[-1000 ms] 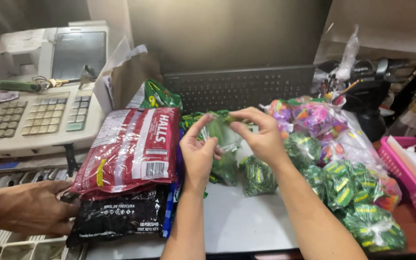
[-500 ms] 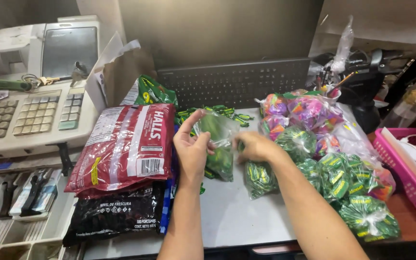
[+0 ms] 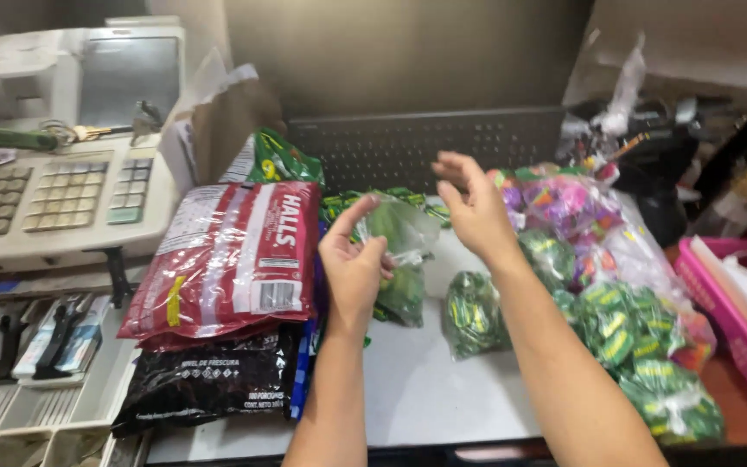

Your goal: Portioning out loose candies from a pile into small individual plastic bags at a store counter.

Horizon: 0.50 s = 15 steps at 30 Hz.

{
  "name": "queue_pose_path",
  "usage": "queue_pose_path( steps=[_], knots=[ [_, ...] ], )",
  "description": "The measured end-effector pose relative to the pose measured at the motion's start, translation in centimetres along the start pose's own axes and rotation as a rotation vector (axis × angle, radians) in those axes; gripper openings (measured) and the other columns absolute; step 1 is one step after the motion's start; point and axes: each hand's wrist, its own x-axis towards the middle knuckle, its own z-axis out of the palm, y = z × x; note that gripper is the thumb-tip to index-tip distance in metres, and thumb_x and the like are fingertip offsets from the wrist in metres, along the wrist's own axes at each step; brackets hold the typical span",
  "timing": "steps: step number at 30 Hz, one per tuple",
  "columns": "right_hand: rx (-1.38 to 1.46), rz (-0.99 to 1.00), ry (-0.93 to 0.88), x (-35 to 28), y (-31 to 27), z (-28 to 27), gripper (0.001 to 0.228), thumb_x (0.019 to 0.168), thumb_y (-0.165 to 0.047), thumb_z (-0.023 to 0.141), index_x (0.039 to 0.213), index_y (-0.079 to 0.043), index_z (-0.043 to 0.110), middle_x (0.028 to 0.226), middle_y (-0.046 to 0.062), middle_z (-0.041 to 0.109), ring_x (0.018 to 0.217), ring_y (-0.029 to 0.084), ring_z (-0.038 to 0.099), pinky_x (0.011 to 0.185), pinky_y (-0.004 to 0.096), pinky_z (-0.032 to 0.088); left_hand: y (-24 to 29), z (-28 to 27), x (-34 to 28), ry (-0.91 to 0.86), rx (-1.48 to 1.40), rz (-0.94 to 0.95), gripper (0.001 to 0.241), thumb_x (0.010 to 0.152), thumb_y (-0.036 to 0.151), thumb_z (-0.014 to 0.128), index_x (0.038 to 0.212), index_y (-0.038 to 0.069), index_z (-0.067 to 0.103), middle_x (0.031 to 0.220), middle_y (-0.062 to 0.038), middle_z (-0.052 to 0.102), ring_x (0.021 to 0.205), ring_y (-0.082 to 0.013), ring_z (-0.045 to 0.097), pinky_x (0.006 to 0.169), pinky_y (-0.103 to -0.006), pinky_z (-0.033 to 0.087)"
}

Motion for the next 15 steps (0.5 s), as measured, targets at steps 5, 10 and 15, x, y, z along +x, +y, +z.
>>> queue_pose_path(
  steps=[5,10,15],
  knots=[
    [-0.72,0.165,-0.308,3.2,15.6,5.3,0.048,0.09,-0.017,0.072,0.137,-0.013,0.064,0.135,0.021,0.065,0.126,0.042,0.062,0.103,0.055,0.05,0.3,-0.2,0.0,0.005,0.003,-0.027,0.062,0.079,-0.013,0.052,0.138,0.004,0.061,0.118,-0.022,0.074,0.044,-0.0159,0.064,0.033,-0.0198,0.052],
    [-0.722,0.0,-0.308,0.7,7.0,5.1,0.028,0.091,-0.006,0.061,0.116,-0.004,0.075,0.104,0.024,0.075,0.103,0.045,0.072,0.091,0.054,0.058,0.3,-0.5,0.2,0.016,-0.018,-0.023,0.062,0.079,-0.013,0.051,0.138,0.003,0.061,0.116,-0.023,0.074,0.044,-0.0157,0.064,0.034,-0.0194,0.053],
    [-0.668,0.095,-0.34,-0.8,2.9,4.5,0.021,0.091,-0.018,0.06,0.094,-0.01,0.079,0.091,0.017,0.078,0.09,0.04,0.075,0.082,0.05,0.06,0.0,-0.4,0.1,-0.014,-0.014,0.004,0.06,0.08,-0.012,0.053,0.139,0.002,0.059,0.125,-0.022,0.07,0.047,-0.0141,0.065,0.034,-0.0182,0.053]
  ],
)
